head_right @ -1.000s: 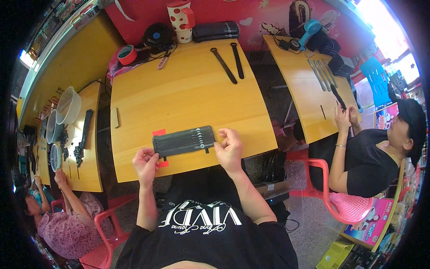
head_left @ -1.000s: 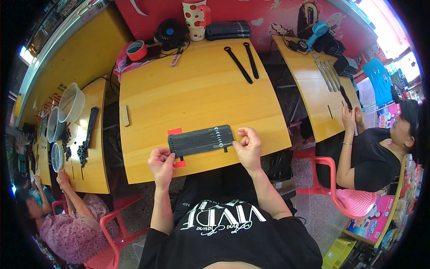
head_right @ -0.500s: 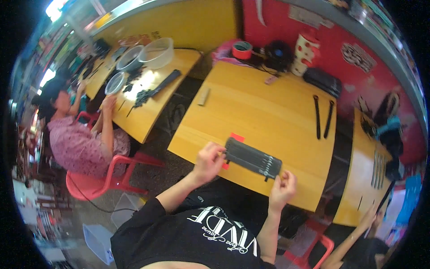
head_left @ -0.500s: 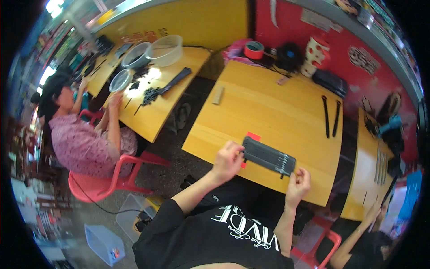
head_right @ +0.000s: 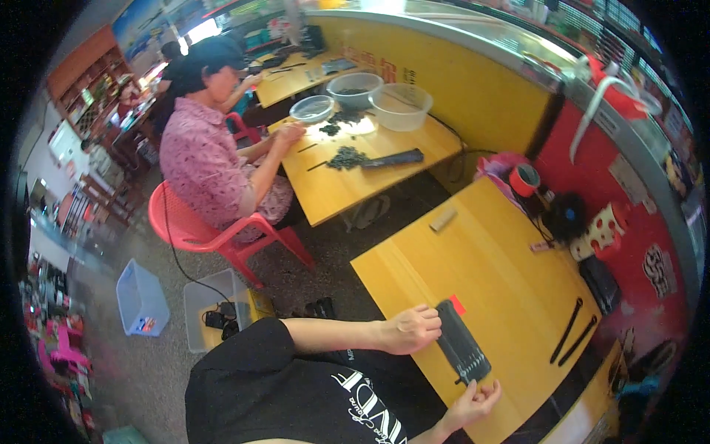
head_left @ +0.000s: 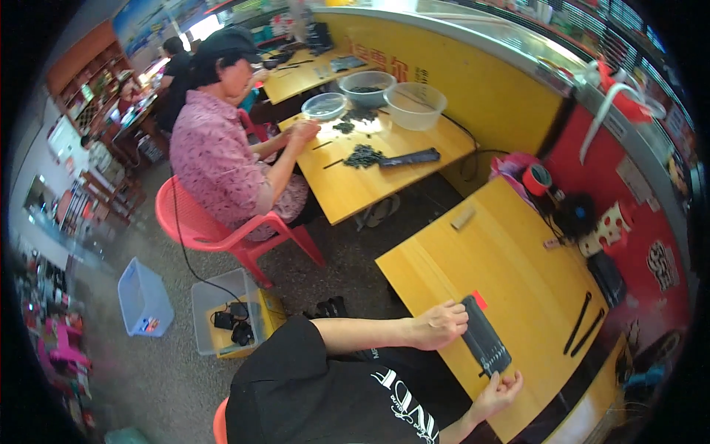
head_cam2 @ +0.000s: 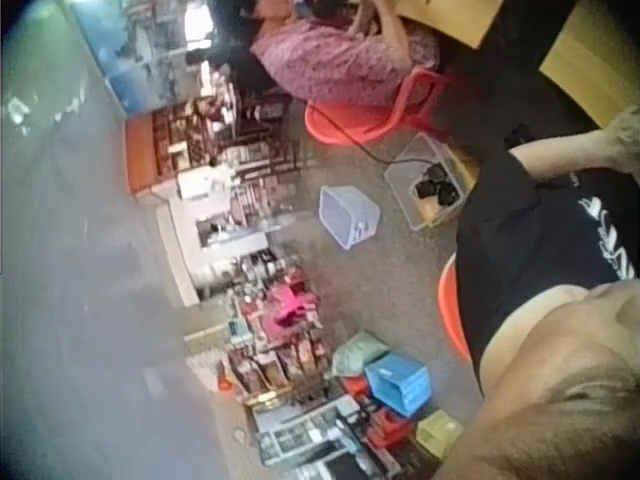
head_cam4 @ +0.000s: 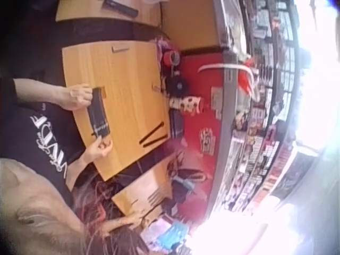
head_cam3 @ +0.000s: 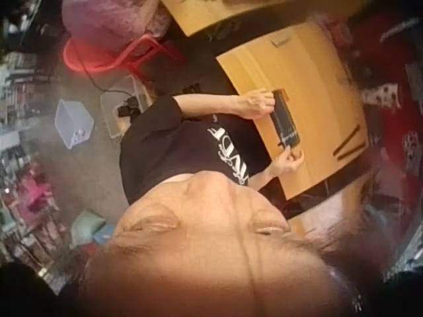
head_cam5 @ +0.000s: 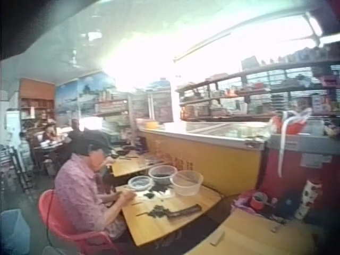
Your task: Assembling small components and buckles onto black watch straps at a manufacturing workbench.
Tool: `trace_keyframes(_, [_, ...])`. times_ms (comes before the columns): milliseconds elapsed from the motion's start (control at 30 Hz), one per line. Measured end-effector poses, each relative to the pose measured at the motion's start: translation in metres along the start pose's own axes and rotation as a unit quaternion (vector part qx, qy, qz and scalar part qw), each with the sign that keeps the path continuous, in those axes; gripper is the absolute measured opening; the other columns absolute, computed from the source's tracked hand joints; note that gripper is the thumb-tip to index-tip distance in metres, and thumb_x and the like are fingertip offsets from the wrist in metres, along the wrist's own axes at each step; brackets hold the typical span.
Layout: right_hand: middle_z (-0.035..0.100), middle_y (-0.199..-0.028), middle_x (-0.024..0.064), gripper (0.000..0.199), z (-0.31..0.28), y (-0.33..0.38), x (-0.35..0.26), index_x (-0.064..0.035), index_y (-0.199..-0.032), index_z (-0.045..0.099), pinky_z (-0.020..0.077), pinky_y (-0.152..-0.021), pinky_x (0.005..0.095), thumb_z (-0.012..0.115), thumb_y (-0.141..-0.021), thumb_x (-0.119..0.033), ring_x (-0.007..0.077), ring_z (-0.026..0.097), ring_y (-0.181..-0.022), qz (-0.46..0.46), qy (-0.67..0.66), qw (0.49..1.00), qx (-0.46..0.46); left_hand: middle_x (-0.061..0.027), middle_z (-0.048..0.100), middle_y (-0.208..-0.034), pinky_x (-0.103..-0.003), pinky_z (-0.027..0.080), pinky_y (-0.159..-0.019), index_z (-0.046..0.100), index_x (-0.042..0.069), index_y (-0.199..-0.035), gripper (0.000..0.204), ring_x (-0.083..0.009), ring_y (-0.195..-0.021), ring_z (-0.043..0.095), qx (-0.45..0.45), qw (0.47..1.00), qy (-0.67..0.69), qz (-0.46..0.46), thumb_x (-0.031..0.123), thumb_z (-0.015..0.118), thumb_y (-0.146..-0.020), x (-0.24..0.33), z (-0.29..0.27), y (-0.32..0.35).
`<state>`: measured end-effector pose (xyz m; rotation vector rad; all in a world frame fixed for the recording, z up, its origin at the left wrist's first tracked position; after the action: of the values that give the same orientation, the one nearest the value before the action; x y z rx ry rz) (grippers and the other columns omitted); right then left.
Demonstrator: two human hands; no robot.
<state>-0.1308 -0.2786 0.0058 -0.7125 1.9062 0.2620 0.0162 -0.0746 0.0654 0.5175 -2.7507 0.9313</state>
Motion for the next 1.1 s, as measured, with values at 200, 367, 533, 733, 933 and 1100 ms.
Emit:
trace_keyframes(200, [0.054,-0.108,0.0164,0.037,0.007,-0.004,-0.036,0.0025,-0.123,0.054,0.0466,-0.060,0.0299,0.062,-0.086,0.003,0.0241,0.057,-0.080,-0.105,0.069,0.991,0.043,-0.0118,0.059,-0.106,-0.037,0.045,-0.086,0.062,-0.003,-0.104,0.035,-0.0268,-0.103,0.056,-0.090,0.995,0.018,-0.035,0.019,0.064,-0.076,0.010,0.015,0.010])
trace_keyframes(367, [0.053,-0.124,0.0186,0.037,0.045,-0.002,-0.100,-0.0016,-0.127,0.053,0.0468,-0.087,0.0415,0.058,-0.091,-0.004,0.0356,0.052,-0.114,-0.288,0.210,0.934,0.017,-0.0190,0.015,-0.159,-0.052,0.023,-0.112,0.031,-0.005,-0.145,0.090,-0.0347,-0.148,0.015,-0.151,0.985,0.043,-0.069,0.044,0.070,-0.079,0.021,0.032,0.004])
trace_keyframes(533, [0.041,-0.143,0.0193,0.041,0.055,-0.021,-0.060,-0.0156,-0.136,0.049,0.0390,-0.101,0.0511,0.052,-0.095,-0.018,0.0379,0.042,-0.128,-0.167,0.540,0.825,0.008,-0.0192,0.012,-0.160,-0.054,0.009,-0.117,0.028,-0.004,-0.148,0.103,-0.0343,-0.150,0.002,-0.264,0.959,0.062,-0.086,0.057,0.069,-0.075,0.009,0.058,0.006])
trace_keyframes(733, [0.052,-0.128,0.0194,0.037,0.047,-0.025,-0.074,-0.0069,-0.123,0.058,0.0393,-0.099,0.0497,0.064,-0.088,-0.020,0.0379,0.047,-0.120,-0.214,0.354,0.910,0.021,-0.0186,0.006,-0.161,-0.055,0.009,-0.115,0.022,-0.002,-0.150,0.104,-0.0325,-0.150,-0.001,-0.308,0.943,-0.018,-0.124,0.060,0.065,-0.079,-0.011,0.052,0.008])
trace_keyframes(933, [0.057,-0.115,0.0148,0.033,-0.030,-0.069,-0.024,-0.0046,-0.114,0.061,0.0432,-0.085,0.0480,0.067,-0.084,-0.017,0.0345,0.053,-0.107,-0.154,0.286,0.943,0.080,-0.0243,0.014,-0.157,-0.054,0.018,-0.111,0.033,0.001,-0.146,0.089,-0.0432,-0.145,0.014,-0.176,0.979,-0.021,-0.105,0.060,0.059,-0.085,-0.012,0.020,-0.018])
trace_keyframes(1100, [0.058,-0.109,0.0132,0.028,-0.042,-0.132,-0.028,-0.0022,-0.107,0.061,0.0455,-0.080,0.0457,0.067,-0.083,-0.013,0.0341,0.056,-0.100,-0.218,0.292,0.925,0.111,-0.0277,0.021,-0.154,-0.055,0.020,-0.111,0.042,0.000,-0.141,0.079,-0.0462,-0.141,0.022,-0.022,0.990,-0.019,-0.135,0.060,0.050,-0.091,-0.033,0.012,-0.003])
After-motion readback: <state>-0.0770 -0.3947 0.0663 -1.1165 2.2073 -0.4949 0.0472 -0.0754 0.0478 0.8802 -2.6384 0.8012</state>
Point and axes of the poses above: each hand's wrist, its own y-axis away from the middle knuckle, its own z-axis out of the palm, x = y × z, the point moved 9 cm from there along -y, towards the middle knuckle
